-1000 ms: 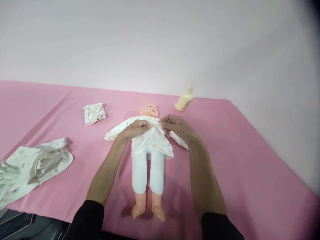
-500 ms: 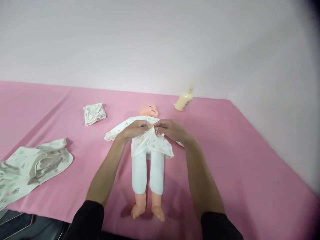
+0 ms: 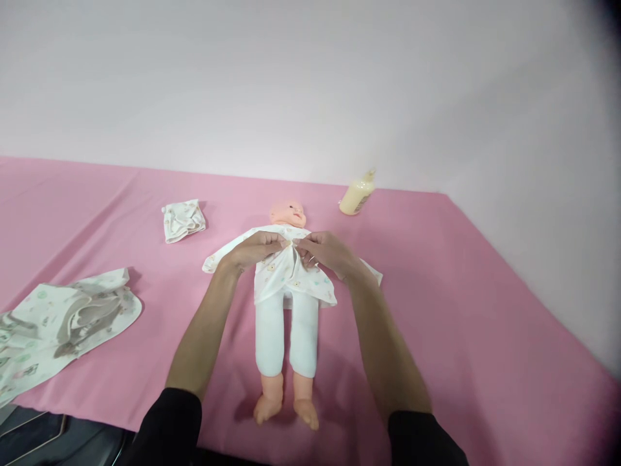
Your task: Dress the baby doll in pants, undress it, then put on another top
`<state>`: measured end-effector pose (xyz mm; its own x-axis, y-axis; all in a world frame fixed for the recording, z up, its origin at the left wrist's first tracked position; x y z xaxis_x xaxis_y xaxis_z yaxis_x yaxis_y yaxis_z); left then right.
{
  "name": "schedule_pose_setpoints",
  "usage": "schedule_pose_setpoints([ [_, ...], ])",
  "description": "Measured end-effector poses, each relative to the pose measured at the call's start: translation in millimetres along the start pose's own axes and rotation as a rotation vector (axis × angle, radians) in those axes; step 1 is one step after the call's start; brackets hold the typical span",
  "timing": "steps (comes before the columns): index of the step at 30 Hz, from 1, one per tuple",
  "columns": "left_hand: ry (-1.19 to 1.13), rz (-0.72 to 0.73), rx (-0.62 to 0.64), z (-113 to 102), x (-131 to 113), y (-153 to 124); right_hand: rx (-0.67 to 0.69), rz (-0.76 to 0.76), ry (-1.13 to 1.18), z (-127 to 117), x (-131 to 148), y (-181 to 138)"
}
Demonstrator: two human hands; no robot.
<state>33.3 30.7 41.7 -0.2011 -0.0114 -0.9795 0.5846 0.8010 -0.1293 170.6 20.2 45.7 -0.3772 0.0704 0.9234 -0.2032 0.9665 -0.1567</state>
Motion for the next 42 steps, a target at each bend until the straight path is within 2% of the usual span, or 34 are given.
schedule_pose_setpoints([
  [4, -0.021, 0.011, 0.000, -5, 0, -1, 0.019, -0.026, -0.134, 2, -1, -3],
  [10, -0.065, 0.043, 0.022, -5, -2, -2, 0.018, -0.086, -0.380, 5, 13, -14],
  [17, -0.060, 0.044, 0.023, -6, -2, -2, 0.005, -0.142, -0.550, 8, 24, -17],
  [21, -0.001, 0.020, 0.029, -3, -3, -3, 0.007, -0.119, -0.452, 5, 19, -13],
  [31, 0.143, -0.034, -0.019, 11, -7, -3, -0.048, -0.045, 0.022, -4, 7, -4],
  [42, 0.224, -0.023, -0.033, 16, -8, -2, -0.092, 0.014, 0.101, -7, 19, -14],
])
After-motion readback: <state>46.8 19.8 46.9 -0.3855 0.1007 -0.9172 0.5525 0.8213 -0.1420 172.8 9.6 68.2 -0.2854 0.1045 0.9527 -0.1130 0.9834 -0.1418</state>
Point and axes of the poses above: each hand's wrist, its own y-axis towards the middle knuckle, its own z-axis out of the palm, x = y × z, the point moved 9 cm from there along y, towards the middle knuckle, and after that the axes turned 3 degrees about -z, right-handed, at the moved point
